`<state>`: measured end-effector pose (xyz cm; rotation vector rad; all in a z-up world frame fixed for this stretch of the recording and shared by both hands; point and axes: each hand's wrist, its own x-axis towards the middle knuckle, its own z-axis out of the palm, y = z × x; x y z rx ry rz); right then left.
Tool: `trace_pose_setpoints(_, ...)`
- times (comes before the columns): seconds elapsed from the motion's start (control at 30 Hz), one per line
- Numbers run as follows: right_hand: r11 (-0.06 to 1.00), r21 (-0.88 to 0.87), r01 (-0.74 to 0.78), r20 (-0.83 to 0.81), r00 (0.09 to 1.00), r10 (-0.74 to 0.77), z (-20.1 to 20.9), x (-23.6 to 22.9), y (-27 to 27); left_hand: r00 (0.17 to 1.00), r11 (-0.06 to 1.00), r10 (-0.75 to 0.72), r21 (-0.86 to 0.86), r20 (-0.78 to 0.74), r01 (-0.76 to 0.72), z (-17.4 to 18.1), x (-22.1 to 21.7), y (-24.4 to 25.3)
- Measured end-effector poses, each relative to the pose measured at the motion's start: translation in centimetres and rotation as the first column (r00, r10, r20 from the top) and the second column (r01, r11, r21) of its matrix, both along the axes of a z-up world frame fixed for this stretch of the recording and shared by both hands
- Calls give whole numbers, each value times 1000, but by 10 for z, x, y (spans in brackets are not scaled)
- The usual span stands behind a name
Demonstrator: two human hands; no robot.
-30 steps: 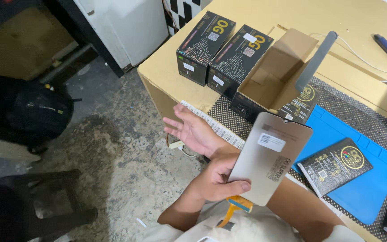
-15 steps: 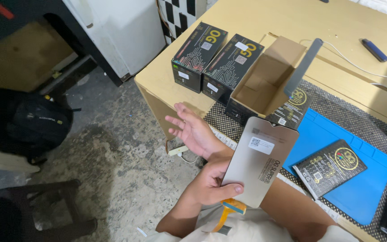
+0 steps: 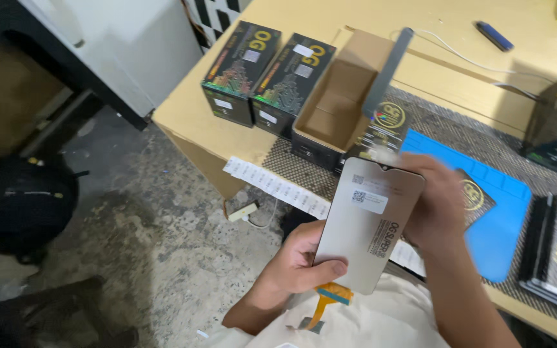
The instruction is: The person repeatedly picks up small black boxes, removes a rectangular electronic component, and peels off protective films from both sides. They handle the component by its edges, flip it over, and place it back into the box or onto a stack on the table.
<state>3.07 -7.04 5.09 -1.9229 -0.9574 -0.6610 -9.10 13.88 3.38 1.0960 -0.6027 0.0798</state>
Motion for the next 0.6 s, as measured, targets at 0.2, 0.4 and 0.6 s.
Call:
trace_pose_setpoints(0.2,789,611,59,-67,998,-23,25,-45,-76,991,984,51,161,120,-70,-7,24,-45)
trace_pose_setpoints(0.4,918,310,249,-1,965,-262,30,-64,-68,989,918,92,375,116,-129,-9,46,-98)
trace_pose_setpoints(0.6,926,342,157,144,965,-217,21,-57,-80,942,978,123,120,312,-168,-5,60,-133)
